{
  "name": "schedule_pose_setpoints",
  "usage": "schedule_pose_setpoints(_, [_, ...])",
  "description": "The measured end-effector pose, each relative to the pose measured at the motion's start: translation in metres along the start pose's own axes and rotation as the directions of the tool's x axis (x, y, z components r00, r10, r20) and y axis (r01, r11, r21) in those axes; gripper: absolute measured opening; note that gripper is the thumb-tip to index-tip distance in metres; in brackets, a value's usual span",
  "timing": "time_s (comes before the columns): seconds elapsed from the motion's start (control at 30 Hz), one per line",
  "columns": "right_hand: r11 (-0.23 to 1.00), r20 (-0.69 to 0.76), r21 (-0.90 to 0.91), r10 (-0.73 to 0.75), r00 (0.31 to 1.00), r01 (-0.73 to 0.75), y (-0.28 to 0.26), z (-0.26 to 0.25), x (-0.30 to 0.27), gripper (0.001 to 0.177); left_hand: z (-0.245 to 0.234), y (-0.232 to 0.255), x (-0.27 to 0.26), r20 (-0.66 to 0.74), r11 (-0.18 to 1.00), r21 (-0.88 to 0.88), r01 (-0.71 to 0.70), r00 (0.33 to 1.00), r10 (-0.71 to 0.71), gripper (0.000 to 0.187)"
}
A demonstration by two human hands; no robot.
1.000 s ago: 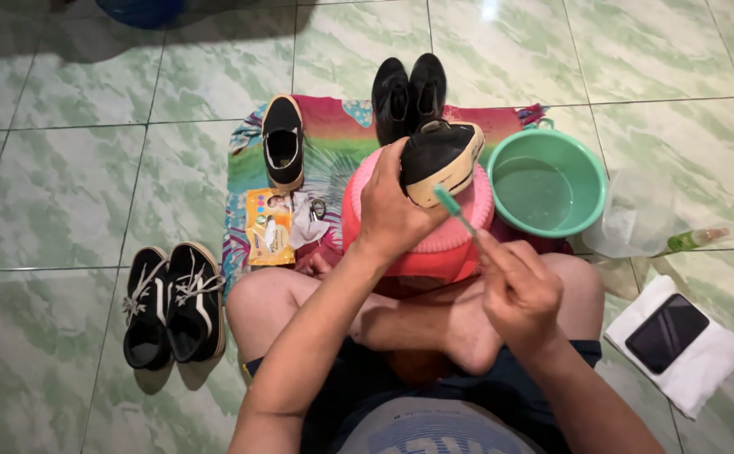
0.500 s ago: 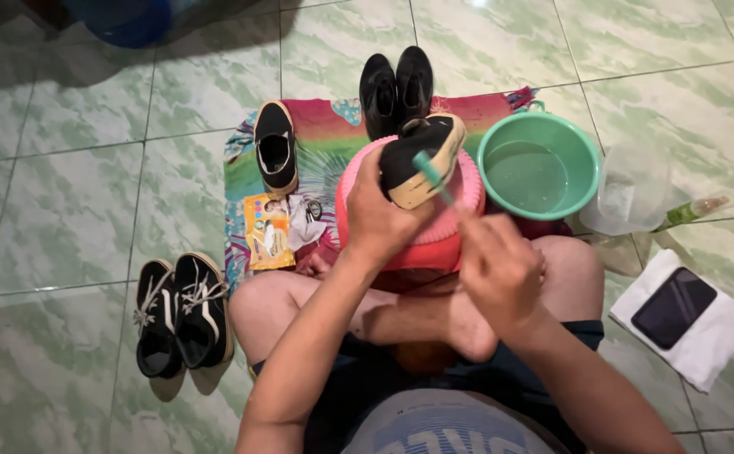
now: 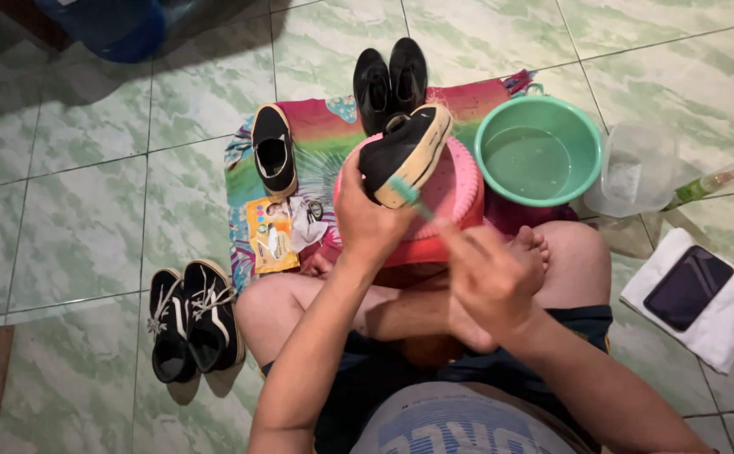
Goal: Cleaning the soles and uppers of black sneakers using a toothbrush and water while sitting on the floor.
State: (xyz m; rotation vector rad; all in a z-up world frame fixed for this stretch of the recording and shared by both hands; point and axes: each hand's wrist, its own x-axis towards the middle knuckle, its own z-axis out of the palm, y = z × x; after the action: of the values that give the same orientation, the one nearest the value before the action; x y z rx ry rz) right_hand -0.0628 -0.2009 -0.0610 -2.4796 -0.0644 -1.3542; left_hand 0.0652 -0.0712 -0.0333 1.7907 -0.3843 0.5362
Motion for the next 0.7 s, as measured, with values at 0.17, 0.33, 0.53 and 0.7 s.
schedule_pose_setpoints(0.17, [0.957, 0.054, 0.272, 0.092, 0.994, -0.103, 0.0, 0.003, 0.006, 0.034, -0.01, -0.01, -0.012, 0.03, 0.98, -0.077, 0.185, 0.983, -0.184, 0.089])
schedule_pose_setpoints(0.33, [0.947, 0.108, 0.319, 0.006, 0.994, -0.04, -0.016, 0.011, -0.008, 0.035, -0.029, -0.026, -0.02, 0.044, 0.977, -0.036, 0.208, 0.977, -0.207, 0.107])
schedule_pose_setpoints(0.53, [0.951, 0.103, 0.31, -0.007, 0.995, -0.025, 0.006, 0.016, -0.019, 0.033, -0.038, -0.029, -0.027, 0.024, 0.978, 0.058, 0.2, 0.979, -0.202, 0.096])
schedule_pose_setpoints(0.7, [0.941, 0.118, 0.337, -0.054, 0.991, 0.011, -0.002, 0.011, -0.014, 0.036, -0.04, -0.038, -0.031, 0.076, 0.965, 0.014, 0.263, 0.962, -0.263, 0.101])
